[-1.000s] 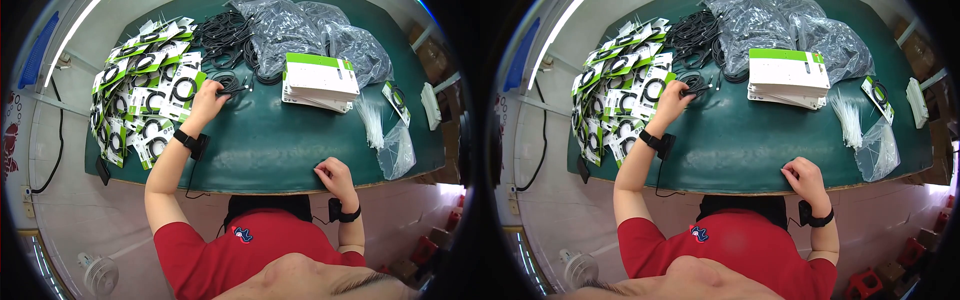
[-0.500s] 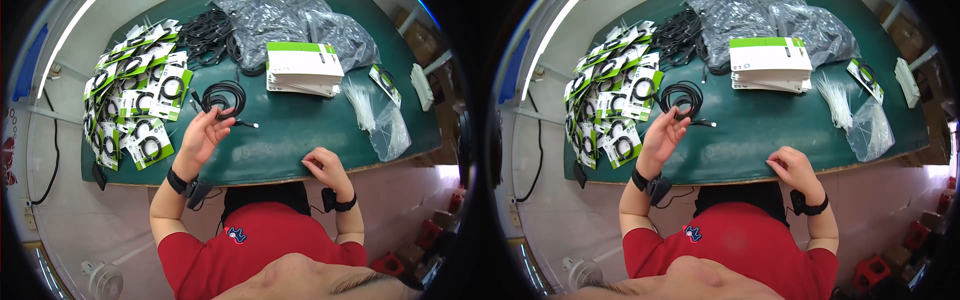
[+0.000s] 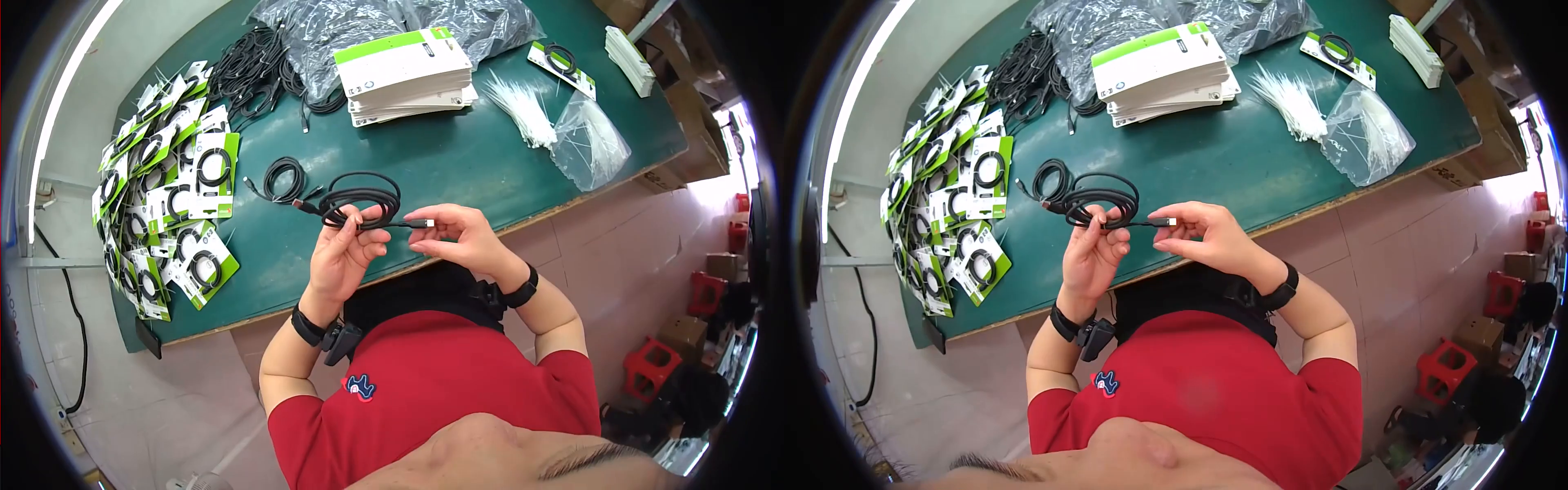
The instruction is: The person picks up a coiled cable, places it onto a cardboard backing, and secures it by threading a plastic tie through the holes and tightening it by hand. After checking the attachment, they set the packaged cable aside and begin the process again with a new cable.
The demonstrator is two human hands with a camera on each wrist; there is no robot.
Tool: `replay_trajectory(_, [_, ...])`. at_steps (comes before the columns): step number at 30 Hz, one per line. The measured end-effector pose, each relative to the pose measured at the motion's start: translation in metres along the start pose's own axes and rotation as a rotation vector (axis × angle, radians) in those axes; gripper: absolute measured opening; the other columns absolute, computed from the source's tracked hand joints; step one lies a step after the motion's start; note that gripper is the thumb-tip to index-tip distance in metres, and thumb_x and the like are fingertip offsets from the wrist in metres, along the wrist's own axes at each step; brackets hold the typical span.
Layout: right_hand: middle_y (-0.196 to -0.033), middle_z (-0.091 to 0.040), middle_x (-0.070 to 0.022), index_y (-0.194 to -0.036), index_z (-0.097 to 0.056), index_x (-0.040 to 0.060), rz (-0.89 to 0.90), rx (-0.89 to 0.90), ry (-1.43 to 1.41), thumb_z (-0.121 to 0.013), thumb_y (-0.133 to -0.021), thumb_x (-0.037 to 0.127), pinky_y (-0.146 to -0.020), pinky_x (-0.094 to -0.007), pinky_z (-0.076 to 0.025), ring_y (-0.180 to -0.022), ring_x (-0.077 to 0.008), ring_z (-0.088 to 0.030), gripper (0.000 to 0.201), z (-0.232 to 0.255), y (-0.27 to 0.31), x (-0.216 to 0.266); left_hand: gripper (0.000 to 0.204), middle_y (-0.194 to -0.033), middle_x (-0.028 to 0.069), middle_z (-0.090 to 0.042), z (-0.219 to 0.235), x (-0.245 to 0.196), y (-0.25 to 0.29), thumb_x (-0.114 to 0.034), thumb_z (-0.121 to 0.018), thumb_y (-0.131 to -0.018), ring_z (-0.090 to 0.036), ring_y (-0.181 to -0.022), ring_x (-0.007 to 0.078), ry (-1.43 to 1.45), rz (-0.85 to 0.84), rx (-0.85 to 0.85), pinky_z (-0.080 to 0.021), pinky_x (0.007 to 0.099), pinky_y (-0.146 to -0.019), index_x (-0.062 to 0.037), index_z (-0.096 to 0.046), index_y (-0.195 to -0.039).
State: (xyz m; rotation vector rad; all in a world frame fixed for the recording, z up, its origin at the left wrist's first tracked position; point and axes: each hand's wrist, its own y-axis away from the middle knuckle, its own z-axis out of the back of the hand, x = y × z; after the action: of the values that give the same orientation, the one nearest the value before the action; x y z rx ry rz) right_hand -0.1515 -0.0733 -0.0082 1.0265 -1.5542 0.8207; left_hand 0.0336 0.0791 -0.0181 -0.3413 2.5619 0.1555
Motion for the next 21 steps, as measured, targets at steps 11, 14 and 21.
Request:
replay_trajectory(11, [-0.104, -0.06, -0.0033, -0.134, -0.057, -0.0028, 0.291, -0.15, 0.049, -0.065, -0.098, 0.011, -0.07, -0.0195, -0.047, -0.084, -0.0061, -0.057, 0.039, -0.005, -0.018, -0.013, 0.022, -0.13, 0.0158, -0.062, -0.017, 0.042, -0.011, -0.02, -0.047, -0.107, -0.07, -0.094, 0.0234, 0.101, 0.1, 0.002, -0.057, 0.0317, -0.074, -0.0032, -0.059, -0.117])
replay_trajectory(14, [-0.096, -0.059, -0.0002, -0.136, -0.056, 0.0011, 0.674, -0.396, 0.497, -0.055, -0.104, 0.023, -0.062, -0.0176, -0.042, -0.071, -0.0054, -0.053, 0.039, -0.006, -0.03, -0.009, 0.027, -0.127, 0.0148, -0.063, -0.013, 0.037, -0.017, -0.021, -0.048, -0.107, -0.067, -0.088, 0.02, -0.063, 0.086, -0.014, -0.055, 0.0304, -0.074, -0.0034, -0.055, -0.127])
replay_trajectory(21, [-0.086, -0.057, 0.0038, -0.137, -0.056, 0.001, 0.079, -0.206, -0.224, -0.052, -0.106, 0.031, -0.057, -0.0169, -0.036, -0.065, -0.0028, -0.047, 0.043, 0.003, -0.031, 0.003, 0.045, -0.107, 0.0079, -0.063, -0.041, 0.047, -0.033, -0.029, -0.044, -0.109, -0.057, -0.08, 0.0128, -0.706, -0.425, -0.162, -0.05, 0.0285, -0.075, -0.0039, -0.04, -0.146])
